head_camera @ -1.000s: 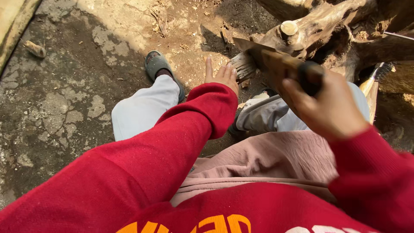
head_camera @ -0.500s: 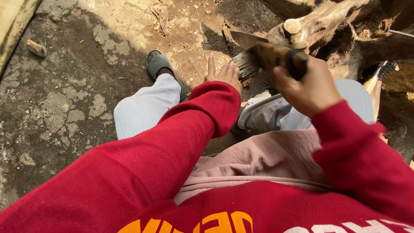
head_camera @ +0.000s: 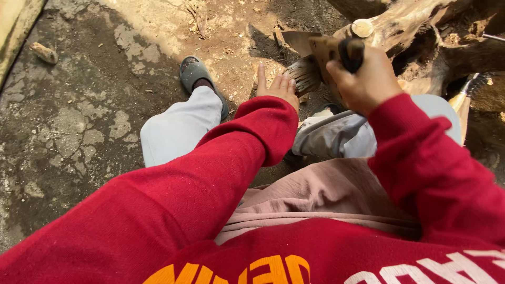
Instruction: The person sits on the ground and saws a piece of wood root with a hand saw, steadying the wood with one hand while moving the saw back and forth with the other. At the start they adjust their clothing before beginning to saw.
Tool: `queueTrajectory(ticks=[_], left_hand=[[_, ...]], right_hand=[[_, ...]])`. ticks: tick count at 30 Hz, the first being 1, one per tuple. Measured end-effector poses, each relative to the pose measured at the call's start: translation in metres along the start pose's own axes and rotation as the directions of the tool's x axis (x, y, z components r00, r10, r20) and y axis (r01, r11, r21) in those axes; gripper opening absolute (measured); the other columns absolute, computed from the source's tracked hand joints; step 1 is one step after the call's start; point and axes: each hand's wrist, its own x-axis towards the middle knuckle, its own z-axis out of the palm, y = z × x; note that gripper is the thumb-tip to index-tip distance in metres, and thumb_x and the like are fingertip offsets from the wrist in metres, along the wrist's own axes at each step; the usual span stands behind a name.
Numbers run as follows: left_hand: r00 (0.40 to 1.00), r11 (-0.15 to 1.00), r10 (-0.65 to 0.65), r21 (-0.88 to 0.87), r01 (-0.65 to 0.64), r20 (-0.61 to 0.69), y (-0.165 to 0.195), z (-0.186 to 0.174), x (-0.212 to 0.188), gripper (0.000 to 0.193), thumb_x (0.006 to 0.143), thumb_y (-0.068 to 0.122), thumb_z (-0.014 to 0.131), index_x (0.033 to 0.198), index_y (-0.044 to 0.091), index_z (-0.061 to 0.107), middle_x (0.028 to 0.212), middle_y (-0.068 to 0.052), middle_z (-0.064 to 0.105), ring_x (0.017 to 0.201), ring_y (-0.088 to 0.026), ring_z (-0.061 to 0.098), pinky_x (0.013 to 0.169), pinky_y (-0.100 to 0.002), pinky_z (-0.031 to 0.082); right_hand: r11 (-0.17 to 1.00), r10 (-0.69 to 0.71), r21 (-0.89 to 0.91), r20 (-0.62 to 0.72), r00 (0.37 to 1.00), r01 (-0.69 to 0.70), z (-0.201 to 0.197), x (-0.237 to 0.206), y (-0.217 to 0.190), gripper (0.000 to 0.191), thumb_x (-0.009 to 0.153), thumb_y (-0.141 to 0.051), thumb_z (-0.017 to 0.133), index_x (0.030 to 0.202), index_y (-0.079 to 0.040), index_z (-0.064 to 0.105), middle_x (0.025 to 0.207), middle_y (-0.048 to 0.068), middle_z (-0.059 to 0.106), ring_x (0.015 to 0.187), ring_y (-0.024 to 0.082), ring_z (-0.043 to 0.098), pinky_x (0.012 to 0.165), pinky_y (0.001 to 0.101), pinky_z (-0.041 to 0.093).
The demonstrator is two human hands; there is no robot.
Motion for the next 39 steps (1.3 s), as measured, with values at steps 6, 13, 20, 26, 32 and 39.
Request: queueTrajectory(ticks=[6, 13, 20, 26, 32, 39], left_hand=[[0.996, 0.991, -0.004, -0.132, -0.007, -0.087, 0.004, 0.010, 0.000, 0.059, 0.106, 0.028, 0.013, 0.163, 0.014, 0.017, 0.171, -0.001, 0.014, 0.156, -0.016, 0.014, 0.117, -0.071, -0.014], [0.998, 0.996, 0.014, -0.090, -0.020, -0.065, 0.001, 0.006, 0.004, 0.061, 0.104, 0.033, 0.015, 0.162, 0.012, 0.016, 0.170, -0.004, 0.011, 0.155, -0.020, 0.012, 0.113, -0.072, -0.014], [0.999, 0.995, 0.019, -0.101, -0.023, -0.045, -0.001, 0.005, -0.002, 0.060, 0.107, 0.031, 0.013, 0.163, 0.013, 0.017, 0.172, -0.004, 0.011, 0.157, -0.019, 0.012, 0.116, -0.071, -0.015], [0.999, 0.990, -0.030, -0.139, 0.027, -0.024, 0.006, 0.013, 0.004, 0.057, 0.107, 0.028, 0.008, 0.162, 0.018, 0.015, 0.171, 0.002, 0.008, 0.156, -0.014, 0.011, 0.118, -0.071, -0.014], [0.999, 1.000, -0.021, -0.015, 0.020, -0.039, 0.001, 0.006, 0.005, 0.060, 0.105, 0.032, 0.014, 0.162, 0.014, 0.015, 0.171, -0.002, 0.008, 0.156, -0.016, 0.011, 0.114, -0.073, -0.011], [0.998, 0.993, 0.014, -0.112, -0.020, -0.055, -0.001, 0.006, -0.005, 0.061, 0.104, 0.031, 0.017, 0.162, 0.013, 0.015, 0.171, -0.004, 0.009, 0.156, -0.020, 0.011, 0.116, -0.071, -0.013]], right_hand=[[0.903, 0.428, 0.060, -0.041, 0.903, -0.426, -0.067, -0.131, -0.052, 0.023, 0.099, -0.019, 0.069, 0.111, -0.001, 0.075, 0.068, 0.015, 0.064, 0.055, 0.017, 0.057, 0.047, 0.0356, 0.044], [1.000, -0.022, 0.004, -0.047, 0.999, 0.023, 0.012, -0.011, 0.023, 0.027, 0.103, -0.017, 0.071, 0.127, -0.006, 0.073, 0.086, 0.009, 0.072, 0.073, 0.016, 0.063, 0.069, 0.0326, 0.052], [0.990, 0.139, -0.025, -0.012, 0.990, -0.140, -0.050, -0.104, -0.036, 0.039, 0.099, -0.013, 0.069, 0.138, -0.007, 0.068, 0.083, 0.007, 0.067, 0.068, 0.015, 0.062, 0.058, 0.0329, 0.051], [0.969, 0.243, -0.031, -0.075, 0.967, -0.246, -0.043, -0.100, -0.038, 0.042, 0.098, -0.011, 0.070, 0.140, -0.009, 0.069, 0.090, 0.012, 0.073, 0.074, 0.015, 0.061, 0.068, 0.0302, 0.050], [0.997, 0.025, 0.078, -0.047, 0.999, -0.021, 0.013, -0.017, 0.005, 0.036, 0.099, -0.017, 0.072, 0.134, -0.008, 0.070, 0.095, 0.011, 0.075, 0.079, 0.016, 0.064, 0.077, 0.0319, 0.053], [0.984, 0.158, -0.061, -0.130, 0.979, -0.167, -0.056, -0.146, -0.044, 0.029, 0.095, -0.018, 0.072, 0.120, -0.004, 0.071, 0.088, 0.008, 0.072, 0.077, 0.015, 0.065, 0.072, 0.0311, 0.053]])
